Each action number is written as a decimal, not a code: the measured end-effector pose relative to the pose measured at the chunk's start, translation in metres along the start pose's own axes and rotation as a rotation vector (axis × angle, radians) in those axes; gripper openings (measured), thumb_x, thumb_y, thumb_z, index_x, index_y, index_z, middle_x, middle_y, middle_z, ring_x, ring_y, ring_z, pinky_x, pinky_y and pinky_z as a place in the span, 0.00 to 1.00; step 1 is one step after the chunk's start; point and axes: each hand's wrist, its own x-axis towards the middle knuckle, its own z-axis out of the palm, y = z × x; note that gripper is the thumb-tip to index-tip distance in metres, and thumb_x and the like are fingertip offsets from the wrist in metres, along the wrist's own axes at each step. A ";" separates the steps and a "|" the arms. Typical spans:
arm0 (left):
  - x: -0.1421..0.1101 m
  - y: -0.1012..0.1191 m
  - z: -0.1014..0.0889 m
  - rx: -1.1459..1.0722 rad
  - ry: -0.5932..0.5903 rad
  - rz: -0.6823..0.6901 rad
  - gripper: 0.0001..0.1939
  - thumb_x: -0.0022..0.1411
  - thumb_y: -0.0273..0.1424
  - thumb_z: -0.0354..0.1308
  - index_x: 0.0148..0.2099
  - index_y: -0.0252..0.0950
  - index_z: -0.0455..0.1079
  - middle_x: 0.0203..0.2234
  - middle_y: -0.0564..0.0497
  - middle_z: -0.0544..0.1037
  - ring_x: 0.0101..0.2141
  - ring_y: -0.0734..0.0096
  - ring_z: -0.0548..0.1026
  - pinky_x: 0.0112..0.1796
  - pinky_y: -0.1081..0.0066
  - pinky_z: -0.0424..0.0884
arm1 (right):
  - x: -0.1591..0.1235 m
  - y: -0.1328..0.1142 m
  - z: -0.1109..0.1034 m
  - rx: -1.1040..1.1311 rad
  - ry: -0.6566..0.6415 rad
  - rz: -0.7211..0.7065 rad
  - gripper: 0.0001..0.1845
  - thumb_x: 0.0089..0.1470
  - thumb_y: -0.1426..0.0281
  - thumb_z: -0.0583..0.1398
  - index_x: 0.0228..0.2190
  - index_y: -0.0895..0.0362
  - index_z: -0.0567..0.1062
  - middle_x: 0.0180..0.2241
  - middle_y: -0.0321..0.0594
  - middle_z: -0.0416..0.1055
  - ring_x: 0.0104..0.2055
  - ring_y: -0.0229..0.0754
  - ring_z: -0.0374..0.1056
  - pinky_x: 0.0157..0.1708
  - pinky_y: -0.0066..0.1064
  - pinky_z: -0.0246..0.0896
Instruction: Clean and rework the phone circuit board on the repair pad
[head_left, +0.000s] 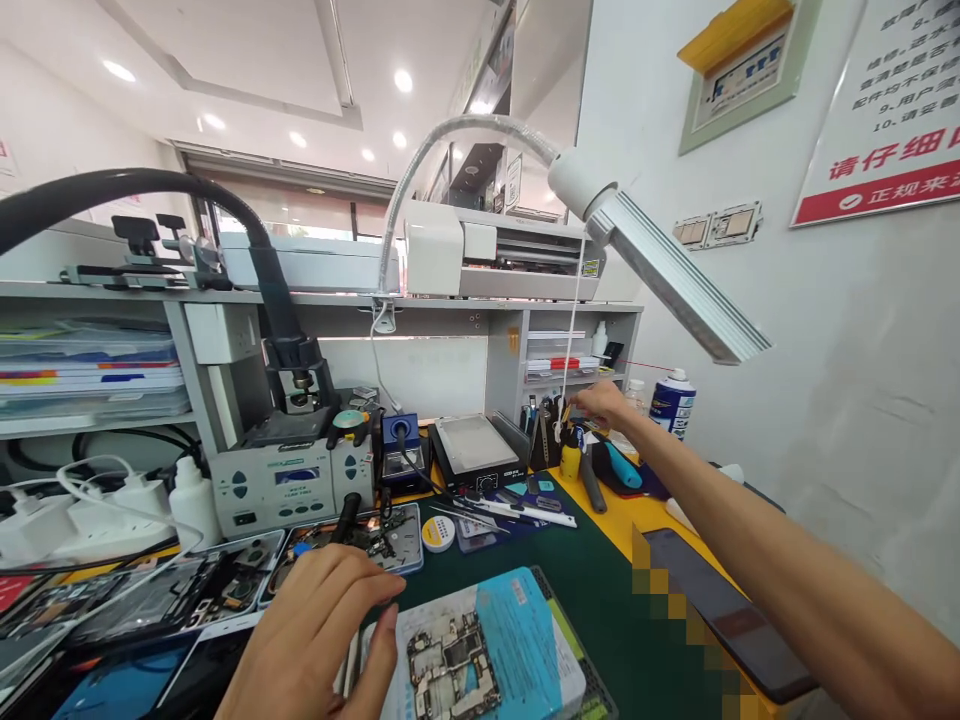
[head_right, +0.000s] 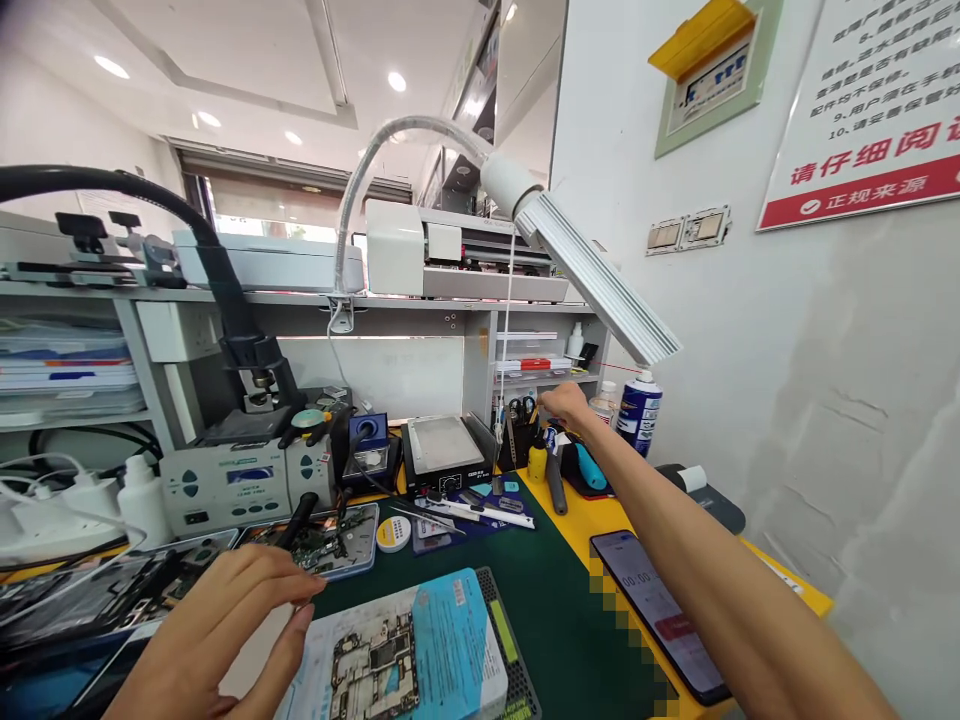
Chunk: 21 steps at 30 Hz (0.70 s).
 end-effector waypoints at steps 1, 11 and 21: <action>0.000 0.001 0.000 -0.003 -0.016 -0.002 0.08 0.67 0.21 0.55 0.47 0.37 0.69 0.36 0.48 0.76 0.41 0.61 0.72 0.43 0.64 0.70 | -0.001 -0.001 -0.002 0.015 0.004 0.012 0.19 0.65 0.64 0.63 0.54 0.58 0.73 0.54 0.47 0.72 0.49 0.49 0.73 0.47 0.46 0.73; -0.001 0.005 0.007 -0.046 -0.036 0.024 0.08 0.68 0.20 0.54 0.46 0.37 0.69 0.34 0.49 0.75 0.40 0.61 0.70 0.42 0.64 0.67 | -0.041 -0.033 -0.026 0.309 0.265 -0.075 0.17 0.66 0.63 0.62 0.53 0.58 0.74 0.53 0.45 0.73 0.49 0.49 0.73 0.47 0.46 0.73; 0.000 0.020 0.012 -0.326 -0.063 -0.246 0.08 0.68 0.24 0.56 0.47 0.39 0.71 0.38 0.47 0.75 0.40 0.62 0.73 0.40 0.63 0.70 | -0.182 -0.067 -0.006 0.912 -0.160 -0.181 0.13 0.55 0.66 0.66 0.23 0.55 0.71 0.25 0.41 0.76 0.22 0.40 0.70 0.22 0.31 0.68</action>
